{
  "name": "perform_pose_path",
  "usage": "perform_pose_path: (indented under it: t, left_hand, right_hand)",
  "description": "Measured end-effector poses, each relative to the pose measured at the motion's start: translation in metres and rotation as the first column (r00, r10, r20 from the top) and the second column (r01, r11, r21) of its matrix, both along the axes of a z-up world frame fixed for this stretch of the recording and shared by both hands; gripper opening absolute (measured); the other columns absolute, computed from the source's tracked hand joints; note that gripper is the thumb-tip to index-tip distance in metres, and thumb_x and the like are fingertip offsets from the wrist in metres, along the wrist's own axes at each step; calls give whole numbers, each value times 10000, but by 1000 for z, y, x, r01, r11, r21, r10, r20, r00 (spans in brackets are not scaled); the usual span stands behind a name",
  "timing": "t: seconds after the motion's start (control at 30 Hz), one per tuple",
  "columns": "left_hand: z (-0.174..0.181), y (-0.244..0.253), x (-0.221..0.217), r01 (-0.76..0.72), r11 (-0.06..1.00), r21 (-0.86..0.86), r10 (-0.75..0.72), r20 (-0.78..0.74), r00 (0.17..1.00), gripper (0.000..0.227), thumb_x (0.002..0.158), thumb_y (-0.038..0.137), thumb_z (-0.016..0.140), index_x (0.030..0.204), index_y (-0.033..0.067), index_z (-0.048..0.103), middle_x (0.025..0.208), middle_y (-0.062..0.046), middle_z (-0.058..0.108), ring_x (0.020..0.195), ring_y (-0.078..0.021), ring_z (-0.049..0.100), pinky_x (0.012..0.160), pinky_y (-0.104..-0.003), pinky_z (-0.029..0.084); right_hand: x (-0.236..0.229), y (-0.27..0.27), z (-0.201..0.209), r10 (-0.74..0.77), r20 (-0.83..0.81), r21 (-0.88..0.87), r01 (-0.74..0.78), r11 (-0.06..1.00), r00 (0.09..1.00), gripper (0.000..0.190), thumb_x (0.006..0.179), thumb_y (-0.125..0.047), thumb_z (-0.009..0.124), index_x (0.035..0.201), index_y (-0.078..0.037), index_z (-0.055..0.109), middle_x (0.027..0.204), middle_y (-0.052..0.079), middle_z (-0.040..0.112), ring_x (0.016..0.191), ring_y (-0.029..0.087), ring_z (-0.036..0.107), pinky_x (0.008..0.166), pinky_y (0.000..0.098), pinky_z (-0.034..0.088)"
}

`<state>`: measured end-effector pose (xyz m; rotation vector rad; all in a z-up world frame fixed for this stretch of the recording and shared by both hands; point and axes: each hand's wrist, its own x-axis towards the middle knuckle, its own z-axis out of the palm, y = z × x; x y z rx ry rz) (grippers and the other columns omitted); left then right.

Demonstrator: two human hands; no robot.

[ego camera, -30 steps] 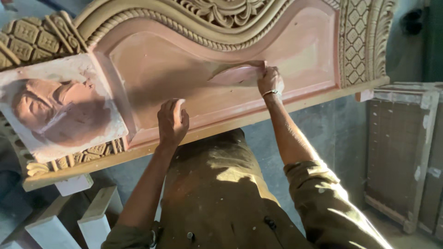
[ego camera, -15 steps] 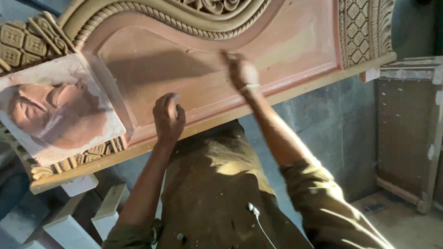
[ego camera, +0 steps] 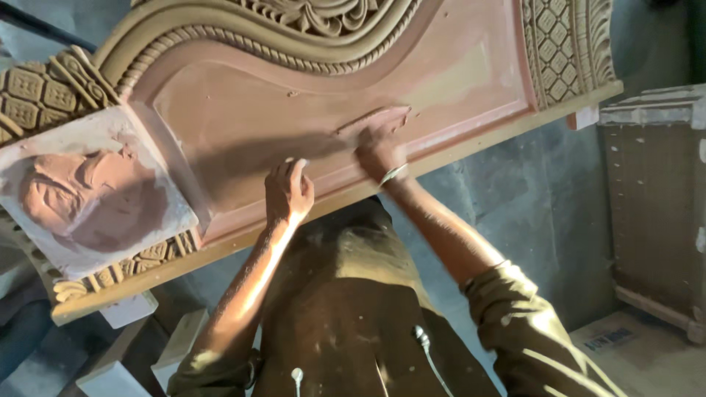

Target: The person applies a pinkish putty or filler to a large, ornately carved wooden headboard using a small metal trowel. They scoop the material from a board and spread it across the flat central panel and along the carved edges, smoothing the surface to fill imperfections.

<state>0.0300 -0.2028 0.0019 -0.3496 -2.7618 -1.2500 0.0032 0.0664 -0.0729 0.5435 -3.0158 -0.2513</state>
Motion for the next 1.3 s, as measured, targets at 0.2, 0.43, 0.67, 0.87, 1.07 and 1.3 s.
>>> perform_pose_path:
  t: [0.2, 0.43, 0.67, 0.87, 1.07, 1.3]
  left_hand:
    - [2, -12, 12, -50, 998, 39, 50, -8, 999, 290, 847, 15, 657, 1136, 26, 639, 1124, -179, 673, 1044, -402, 627, 897, -502, 509]
    - [-7, -16, 37, -215, 977, 18, 215, -160, 964, 386, 865, 13, 661, 1246, 35, 605, 1198, -185, 635, 1084, -401, 616, 914, -507, 504]
    - [9, 20, 1, -226, 974, -31, 224, -64, 972, 378, 882, 7, 656, 1250, 79, 606, 1225, -136, 648, 1156, -366, 605, 976, -495, 471]
    - [6, 61, 13, -242, 969, -45, 243, 31, 970, 357, 875, 8, 652, 1228, 57, 625, 1220, -156, 645, 1163, -383, 583, 968, -498, 466]
    - [6, 113, 32, -262, 965, -32, 264, 78, 962, 307, 869, 9, 640, 1175, 23, 642, 1174, -181, 654, 1088, -399, 607, 924, -510, 491]
    - [17, 166, 22, -185, 983, -16, 186, 65, 980, 298, 870, 14, 647, 1168, 8, 651, 1133, -197, 657, 1052, -404, 607, 895, -510, 501]
  right_hand:
    - [-43, 110, -16, -618, 250, -127, 658, 742, 745, 344, 1057, -354, 560, 930, -85, 731, 948, 212, 722, 854, 410, 705, 716, 523, 556]
    - [-22, -56, -39, -343, 119, -125, 357, 926, 932, 322, 1115, -226, 430, 1023, -23, 663, 798, 189, 700, 637, 373, 686, 532, 531, 536]
    - [-15, -5, 23, -81, 252, -524, 206, 826, 964, 340, 934, -169, 533, 1181, -288, 734, 1082, 86, 733, 919, 329, 705, 737, 458, 572]
    - [-92, 228, 46, -230, 171, -548, 287, 786, 958, 550, 860, 76, 509, 1250, -197, 782, 1027, 171, 741, 826, 329, 707, 710, 442, 582]
    - [-106, 300, -22, -173, -29, -610, 120, 784, 985, 390, 864, 103, 573, 1197, -51, 706, 1300, 190, 683, 1162, 412, 610, 948, 492, 525]
    - [-57, 258, -9, 59, 234, -366, 31, 930, 970, 381, 818, -73, 639, 1194, -93, 700, 1177, 165, 680, 1061, 381, 597, 880, 526, 502]
